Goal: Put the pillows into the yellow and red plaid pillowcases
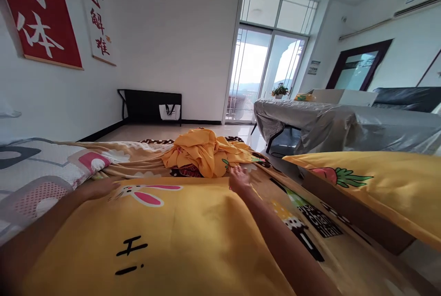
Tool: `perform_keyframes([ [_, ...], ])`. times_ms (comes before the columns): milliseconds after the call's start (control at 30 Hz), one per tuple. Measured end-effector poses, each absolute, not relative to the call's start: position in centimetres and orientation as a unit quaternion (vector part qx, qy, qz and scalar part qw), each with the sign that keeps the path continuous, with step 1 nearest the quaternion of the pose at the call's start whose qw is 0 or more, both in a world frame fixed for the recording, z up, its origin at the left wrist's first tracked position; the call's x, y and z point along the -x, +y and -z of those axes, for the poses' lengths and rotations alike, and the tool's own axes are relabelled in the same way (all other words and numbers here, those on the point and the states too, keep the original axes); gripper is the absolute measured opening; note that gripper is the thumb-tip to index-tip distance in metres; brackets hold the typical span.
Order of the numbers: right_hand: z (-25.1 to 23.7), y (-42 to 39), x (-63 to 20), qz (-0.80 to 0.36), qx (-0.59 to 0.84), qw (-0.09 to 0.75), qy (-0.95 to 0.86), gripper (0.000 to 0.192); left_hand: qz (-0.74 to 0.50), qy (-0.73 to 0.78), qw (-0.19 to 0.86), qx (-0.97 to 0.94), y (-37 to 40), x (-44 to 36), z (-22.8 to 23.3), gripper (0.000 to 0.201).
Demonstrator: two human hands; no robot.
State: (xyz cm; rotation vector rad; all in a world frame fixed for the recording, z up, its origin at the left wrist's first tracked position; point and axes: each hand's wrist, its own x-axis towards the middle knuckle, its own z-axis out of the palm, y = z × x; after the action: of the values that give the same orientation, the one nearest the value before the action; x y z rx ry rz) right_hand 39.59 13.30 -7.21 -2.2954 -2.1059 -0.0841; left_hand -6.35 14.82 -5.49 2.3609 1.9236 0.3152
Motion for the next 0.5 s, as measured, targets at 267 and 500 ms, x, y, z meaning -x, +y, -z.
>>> perform_keyframes([
  [267, 8.8, 9.9, -25.1, -0.068, 0.556, 0.090, -0.824, 0.048, -0.061, 0.529, 0.085, -0.842, 10.6, -8.6, 7.3, 0.050],
  [500, 11.9, 8.8, -34.5, -0.060, 0.649, 0.095, -0.752, 0.057, -0.063, 0.616, 0.065, -0.783, 9.0, 0.6, 9.7, 0.060],
])
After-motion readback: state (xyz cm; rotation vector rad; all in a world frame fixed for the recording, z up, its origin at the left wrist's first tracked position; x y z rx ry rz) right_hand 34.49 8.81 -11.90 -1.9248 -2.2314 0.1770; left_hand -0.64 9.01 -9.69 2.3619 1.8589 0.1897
